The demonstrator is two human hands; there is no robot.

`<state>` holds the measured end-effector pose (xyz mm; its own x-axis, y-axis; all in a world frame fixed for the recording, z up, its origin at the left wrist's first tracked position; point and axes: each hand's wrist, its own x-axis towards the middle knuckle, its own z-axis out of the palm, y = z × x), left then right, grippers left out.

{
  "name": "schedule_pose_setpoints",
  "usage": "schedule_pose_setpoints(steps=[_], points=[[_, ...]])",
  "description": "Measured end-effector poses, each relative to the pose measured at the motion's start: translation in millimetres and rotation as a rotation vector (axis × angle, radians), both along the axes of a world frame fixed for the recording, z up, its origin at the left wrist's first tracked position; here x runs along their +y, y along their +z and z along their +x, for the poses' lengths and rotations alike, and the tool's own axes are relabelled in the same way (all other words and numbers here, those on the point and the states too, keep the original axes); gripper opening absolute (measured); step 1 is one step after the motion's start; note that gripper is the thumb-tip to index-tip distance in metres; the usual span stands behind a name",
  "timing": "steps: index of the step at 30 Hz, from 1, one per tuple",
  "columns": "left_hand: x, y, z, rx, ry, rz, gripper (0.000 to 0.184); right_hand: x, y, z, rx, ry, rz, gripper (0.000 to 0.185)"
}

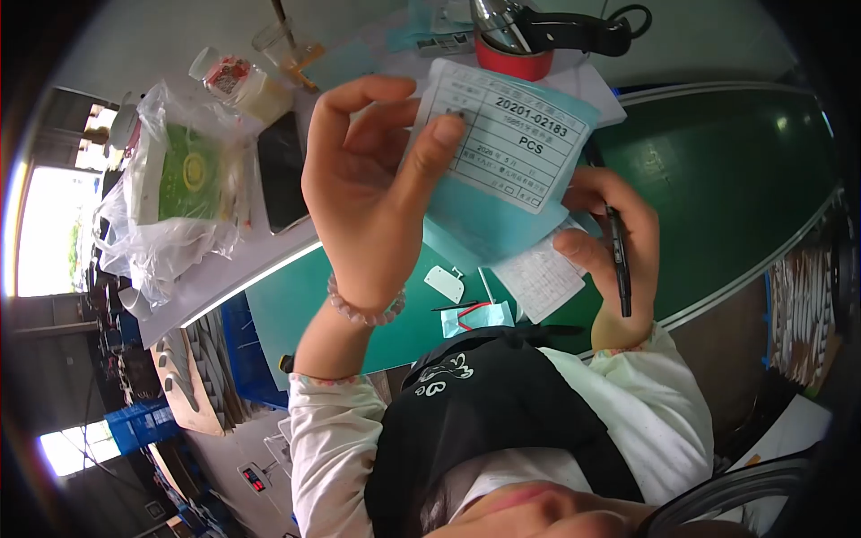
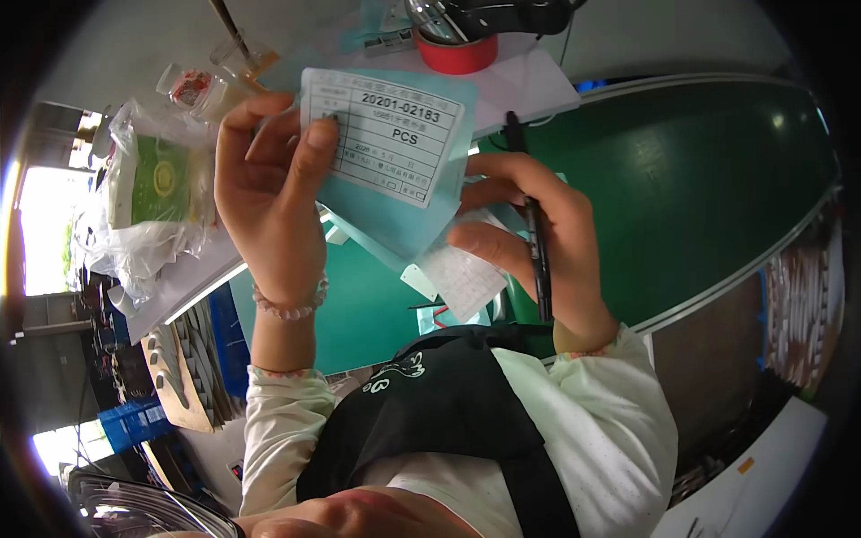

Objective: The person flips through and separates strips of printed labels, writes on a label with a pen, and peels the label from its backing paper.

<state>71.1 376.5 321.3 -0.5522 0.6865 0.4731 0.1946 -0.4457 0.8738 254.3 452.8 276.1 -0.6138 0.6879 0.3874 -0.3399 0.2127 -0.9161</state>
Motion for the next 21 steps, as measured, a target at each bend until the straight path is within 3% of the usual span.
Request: schedule_pose_setpoints(steps=[4, 7, 10, 13, 21], points=[[-4.5, -12.6, 8.5, -0.019, 0.002, 0.031, 0.035, -10.4, 5.8, -6.5, 0.056, 0.001, -0.116, 0.029], [-10.8, -12.4, 11.6, -0.043, 0.031, -0.015, 0.036, -8.5, 11.1, 2.3, -0.166, -0.055, -0.054, 0.018], [-16.3, -14.9, 12.3, 0.066, 0.111, -0.048, 0.033, -13.7, 8.8, -2.3, -0.135, -0.140, -0.067, 0.021], [-24.3, -17.2, 8.5, 0.097, 0.144, -0.243, 0.025, -15.4, 3.1, -1.0, -0.131, -0.190, -0.003, 0.025], [-41.0, -36.6, -32.4, -0.199, -0.191, -0.252, 0.016, -19.0, -3.5, -1.1, -0.175, -0.241, 0.041, 0.021]])
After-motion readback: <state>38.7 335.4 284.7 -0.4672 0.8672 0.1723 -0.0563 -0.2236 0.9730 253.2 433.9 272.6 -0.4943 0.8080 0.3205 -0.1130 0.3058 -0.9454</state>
